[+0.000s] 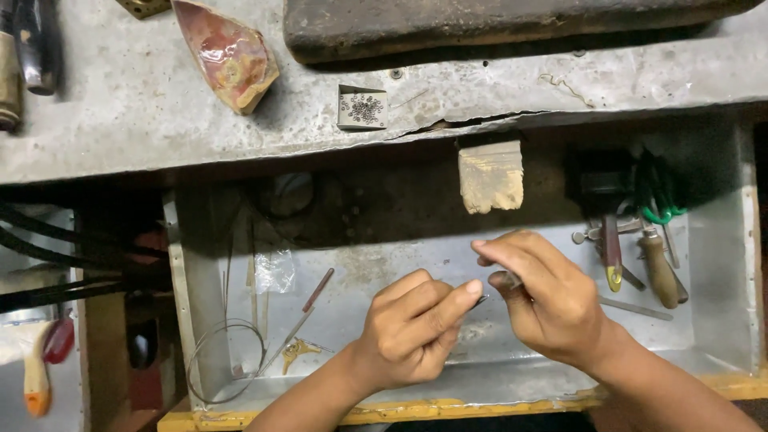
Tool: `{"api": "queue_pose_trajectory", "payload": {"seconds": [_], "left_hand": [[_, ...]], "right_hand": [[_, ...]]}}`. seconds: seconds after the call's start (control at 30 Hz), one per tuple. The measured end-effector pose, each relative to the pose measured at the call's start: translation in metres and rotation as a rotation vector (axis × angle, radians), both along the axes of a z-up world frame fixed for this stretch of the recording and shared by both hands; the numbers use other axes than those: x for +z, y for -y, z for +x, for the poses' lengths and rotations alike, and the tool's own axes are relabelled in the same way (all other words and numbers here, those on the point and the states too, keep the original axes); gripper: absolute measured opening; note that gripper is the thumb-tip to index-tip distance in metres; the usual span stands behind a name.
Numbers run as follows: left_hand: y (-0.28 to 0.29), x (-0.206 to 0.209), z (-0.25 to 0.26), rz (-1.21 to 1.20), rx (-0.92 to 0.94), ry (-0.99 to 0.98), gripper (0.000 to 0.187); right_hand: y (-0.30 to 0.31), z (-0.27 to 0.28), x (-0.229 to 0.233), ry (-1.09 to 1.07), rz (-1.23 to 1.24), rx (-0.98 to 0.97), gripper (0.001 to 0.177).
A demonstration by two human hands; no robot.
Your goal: Using pliers to bend and shape small metal jewelry components over a workbench drawer.
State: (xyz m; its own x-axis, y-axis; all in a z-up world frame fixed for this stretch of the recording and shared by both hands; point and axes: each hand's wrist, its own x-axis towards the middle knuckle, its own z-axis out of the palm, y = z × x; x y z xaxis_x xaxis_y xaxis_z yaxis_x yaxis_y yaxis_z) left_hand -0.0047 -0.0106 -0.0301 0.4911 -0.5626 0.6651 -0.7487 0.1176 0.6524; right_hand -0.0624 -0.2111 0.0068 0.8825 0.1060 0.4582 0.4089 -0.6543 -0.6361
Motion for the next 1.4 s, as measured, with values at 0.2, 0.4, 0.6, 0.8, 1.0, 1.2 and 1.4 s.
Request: {"api": "queue_pose_trajectory", "payload": {"seconds": [0.2, 0.4, 0.6, 0.8, 1.0, 1.2, 1.4], "left_hand": [[-0.003, -0.004, 0.001, -0.002, 0.048, 0.084, 0.041], [-0.003, -0.008, -0.001, 0.025, 0.08, 0.141, 0.04], [-0.004, -0.009, -0.001, 0.045, 0.152, 0.211, 0.038], [-0.004, -0.008, -0.002, 0.074, 0.252, 0.312, 0.036], [-0.005, -0.003, -0.002, 0.077, 0.137, 0.2, 0.038], [0.0, 0.006, -0.01, -0.034, -0.197, -0.287, 0.035], [-0.004, 0.004, -0.011, -0.056, -0.342, -0.467, 0.04]], "right_hand": [[-0.004, 0.006, 0.007, 0.178, -0.088, -0.042, 0.038], [0.001, 0.0, 0.004, 0.185, -0.131, -0.011, 0.047], [0.001, -0.003, -0.002, 0.249, -0.203, -0.06, 0.045], [-0.004, -0.002, 0.002, 0.248, -0.177, -0.047, 0.044], [-0.004, -0.003, 0.004, 0.196, -0.124, -0.063, 0.045], [0.002, 0.007, -0.009, 0.165, 0.074, 0.03, 0.024], [0.018, 0.006, -0.014, 0.203, -0.019, 0.106, 0.038]]}}
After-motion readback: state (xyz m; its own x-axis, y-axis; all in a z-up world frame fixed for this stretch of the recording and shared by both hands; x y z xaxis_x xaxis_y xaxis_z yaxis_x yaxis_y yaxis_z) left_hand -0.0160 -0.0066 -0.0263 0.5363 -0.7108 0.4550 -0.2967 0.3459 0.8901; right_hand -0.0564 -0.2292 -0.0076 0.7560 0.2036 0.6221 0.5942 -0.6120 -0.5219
